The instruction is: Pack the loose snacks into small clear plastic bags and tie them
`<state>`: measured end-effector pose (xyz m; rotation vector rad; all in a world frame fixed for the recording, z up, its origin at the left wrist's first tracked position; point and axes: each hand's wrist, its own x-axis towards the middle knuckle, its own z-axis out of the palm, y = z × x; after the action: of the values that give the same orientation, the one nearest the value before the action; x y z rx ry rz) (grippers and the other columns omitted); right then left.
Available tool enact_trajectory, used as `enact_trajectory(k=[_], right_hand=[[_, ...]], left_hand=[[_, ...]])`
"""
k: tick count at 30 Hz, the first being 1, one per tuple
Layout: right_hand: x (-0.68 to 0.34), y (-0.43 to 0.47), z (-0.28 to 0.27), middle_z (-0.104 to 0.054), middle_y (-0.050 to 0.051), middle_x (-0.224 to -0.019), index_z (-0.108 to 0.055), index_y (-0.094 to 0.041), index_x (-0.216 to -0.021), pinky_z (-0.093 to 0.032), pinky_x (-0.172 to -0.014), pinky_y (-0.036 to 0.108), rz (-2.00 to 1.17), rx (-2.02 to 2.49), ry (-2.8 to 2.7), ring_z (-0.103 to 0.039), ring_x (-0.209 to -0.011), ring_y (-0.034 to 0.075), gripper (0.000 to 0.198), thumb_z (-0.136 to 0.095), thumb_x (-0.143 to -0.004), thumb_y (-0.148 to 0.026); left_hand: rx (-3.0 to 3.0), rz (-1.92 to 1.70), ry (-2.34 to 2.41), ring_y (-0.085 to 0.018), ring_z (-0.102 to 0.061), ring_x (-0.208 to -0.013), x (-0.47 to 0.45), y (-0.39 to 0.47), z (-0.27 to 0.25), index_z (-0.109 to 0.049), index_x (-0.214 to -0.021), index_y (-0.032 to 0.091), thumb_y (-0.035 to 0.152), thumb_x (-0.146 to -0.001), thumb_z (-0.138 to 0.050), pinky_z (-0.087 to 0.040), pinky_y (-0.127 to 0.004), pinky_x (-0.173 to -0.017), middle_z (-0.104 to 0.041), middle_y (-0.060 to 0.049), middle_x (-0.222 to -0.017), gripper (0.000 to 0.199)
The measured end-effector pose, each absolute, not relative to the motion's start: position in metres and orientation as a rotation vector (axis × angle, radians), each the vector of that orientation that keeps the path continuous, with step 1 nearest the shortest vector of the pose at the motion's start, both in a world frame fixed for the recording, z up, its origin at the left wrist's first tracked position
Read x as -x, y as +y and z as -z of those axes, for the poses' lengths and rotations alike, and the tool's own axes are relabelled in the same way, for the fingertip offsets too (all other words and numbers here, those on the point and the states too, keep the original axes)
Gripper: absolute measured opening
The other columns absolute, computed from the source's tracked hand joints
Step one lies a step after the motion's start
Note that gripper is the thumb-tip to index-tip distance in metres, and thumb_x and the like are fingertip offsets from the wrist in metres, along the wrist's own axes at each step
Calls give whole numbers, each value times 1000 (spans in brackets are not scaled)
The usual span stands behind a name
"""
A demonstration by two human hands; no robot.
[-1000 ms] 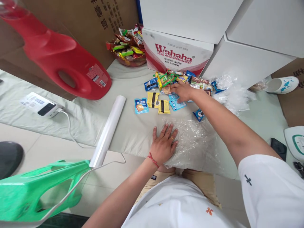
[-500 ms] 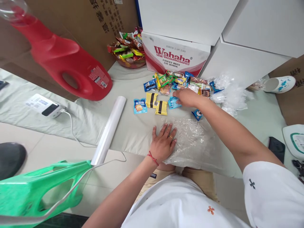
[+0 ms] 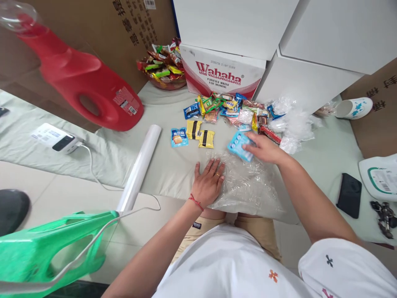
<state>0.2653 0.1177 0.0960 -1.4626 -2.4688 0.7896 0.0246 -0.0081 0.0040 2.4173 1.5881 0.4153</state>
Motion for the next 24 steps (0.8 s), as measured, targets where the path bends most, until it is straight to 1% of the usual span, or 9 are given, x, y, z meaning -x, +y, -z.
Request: enact_trajectory(k=[1,3,6,9,12,15,17,21,24], right_hand=[[-273,103,-97,-69,6,-97,-63,-18,-110,-51,-81,33,-957,1409,-2445,-64,-89,23,26,-51,-97,-38],[-282,74,-94,-70,4,-94,-65,-20,-107,-51,-78,32,-1176,1345,-2403,-65,-85,21,25,-53,-97,-39],[-282,42,-80,-71,7,-103,-68,-21,-112,-52,-84,34,-1218,1326,-2459,-66,-94,23,23,-55,-96,-31],[-275,34,-71,-70,13,-112,-68,-20,-121,-50,-94,41,-984,1393,-2611,-64,-105,28,30,-61,-94,-27],[-270,53,-75,-68,15,-122,-68,-20,-126,-49,-99,46,-616,1497,-2636,-58,-116,33,35,-62,-94,-35],[-262,98,-77,-70,17,-117,-72,-20,-119,-53,-90,45,-319,1751,-2569,-60,-114,35,33,-49,-100,-32],[-254,134,-70,-70,23,-114,-73,-13,-114,-54,-82,44,-181,2058,-2431,-65,-107,36,34,-45,-99,-25],[-236,191,-44,-64,35,-121,-62,1,-128,-55,-80,44,-56,2378,-2012,-69,-106,39,44,-50,-97,-28],[-231,210,-31,-61,37,-125,-58,2,-131,-55,-79,41,-154,2415,-1766,-70,-105,38,47,-54,-95,-27]], left_hand=[[-2416,-419,1593,-28,-36,-152,-25,-8,-3,-37,-159,28,35,-106,-30,-9,-65,-125,-40,-9,-163,54],[-2424,-420,1592,-28,-36,-153,-25,-8,-2,-35,-160,27,34,-106,-29,-8,-65,-125,-39,-10,-163,55],[-2444,-414,1581,-28,-35,-153,-26,-8,-2,-35,-160,28,33,-106,-29,-7,-66,-124,-37,-9,-164,54],[-2451,-408,1589,-29,-35,-153,-26,-8,-3,-39,-158,30,33,-106,-31,-7,-66,-124,-37,-8,-164,53],[-2453,-399,1592,-29,-35,-153,-27,-8,-3,-41,-157,30,34,-106,-31,-7,-67,-124,-37,-7,-164,52],[-2458,-390,1592,-29,-35,-153,-27,-8,-3,-41,-157,30,34,-106,-32,-7,-67,-124,-37,-7,-164,52],[-2456,-386,1597,-29,-35,-153,-27,-8,-2,-42,-156,30,34,-106,-32,-7,-68,-124,-37,-7,-164,51],[-2453,-382,1592,-29,-35,-153,-26,-8,-2,-44,-155,31,34,-106,-32,-8,-67,-124,-38,-7,-164,51],[-2450,-384,1585,-29,-36,-153,-26,-8,-3,-44,-155,31,34,-106,-33,-7,-67,-124,-39,-8,-164,51]])
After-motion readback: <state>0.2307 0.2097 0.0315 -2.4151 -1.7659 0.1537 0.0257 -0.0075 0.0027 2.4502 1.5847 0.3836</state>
